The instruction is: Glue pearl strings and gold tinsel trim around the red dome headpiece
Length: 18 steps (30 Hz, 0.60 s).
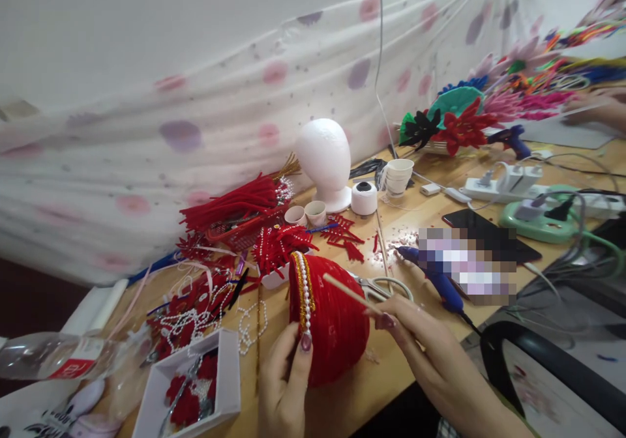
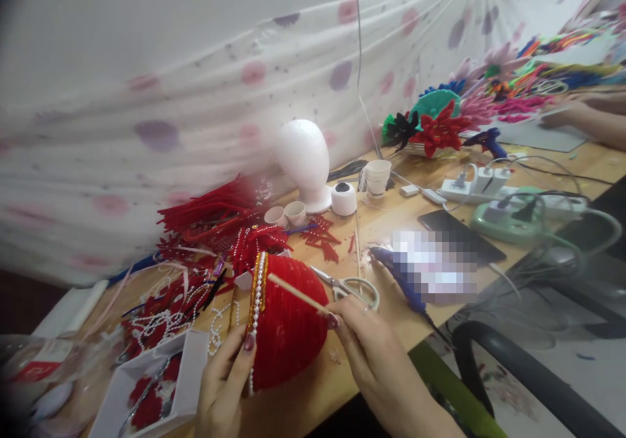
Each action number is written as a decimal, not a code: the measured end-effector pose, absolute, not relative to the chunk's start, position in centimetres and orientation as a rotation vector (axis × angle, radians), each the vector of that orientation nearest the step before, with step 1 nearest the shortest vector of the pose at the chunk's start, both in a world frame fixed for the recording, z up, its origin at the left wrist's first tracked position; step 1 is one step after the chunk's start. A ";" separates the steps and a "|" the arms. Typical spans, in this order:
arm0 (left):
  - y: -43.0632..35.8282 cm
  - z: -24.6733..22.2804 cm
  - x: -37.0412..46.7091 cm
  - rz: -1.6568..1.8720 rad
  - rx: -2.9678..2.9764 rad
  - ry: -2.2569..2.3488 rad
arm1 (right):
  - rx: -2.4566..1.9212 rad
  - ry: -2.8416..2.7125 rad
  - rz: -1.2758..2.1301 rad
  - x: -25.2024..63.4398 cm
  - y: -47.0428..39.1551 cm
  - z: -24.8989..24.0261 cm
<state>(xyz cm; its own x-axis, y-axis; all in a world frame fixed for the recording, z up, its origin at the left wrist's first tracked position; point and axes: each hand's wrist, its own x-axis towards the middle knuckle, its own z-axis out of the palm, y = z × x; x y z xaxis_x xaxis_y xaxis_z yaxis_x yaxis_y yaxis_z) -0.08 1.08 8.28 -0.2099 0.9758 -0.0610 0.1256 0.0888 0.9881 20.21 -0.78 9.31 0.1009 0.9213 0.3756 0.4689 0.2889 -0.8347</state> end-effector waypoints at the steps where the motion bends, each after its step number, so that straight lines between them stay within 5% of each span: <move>1: 1.1 8.1 0.0 1.243 1.099 1.479 | -1.322 -1.532 0.549 20.1 -0.7 9.4; 13: 0.2 8.2 2.7 1.233 0.787 1.187 | -0.838 -0.663 0.411 22.1 0.3 19.1; 18: 0.0 7.1 4.1 1.251 0.765 1.131 | -1.078 -1.120 1.072 19.1 1.4 15.4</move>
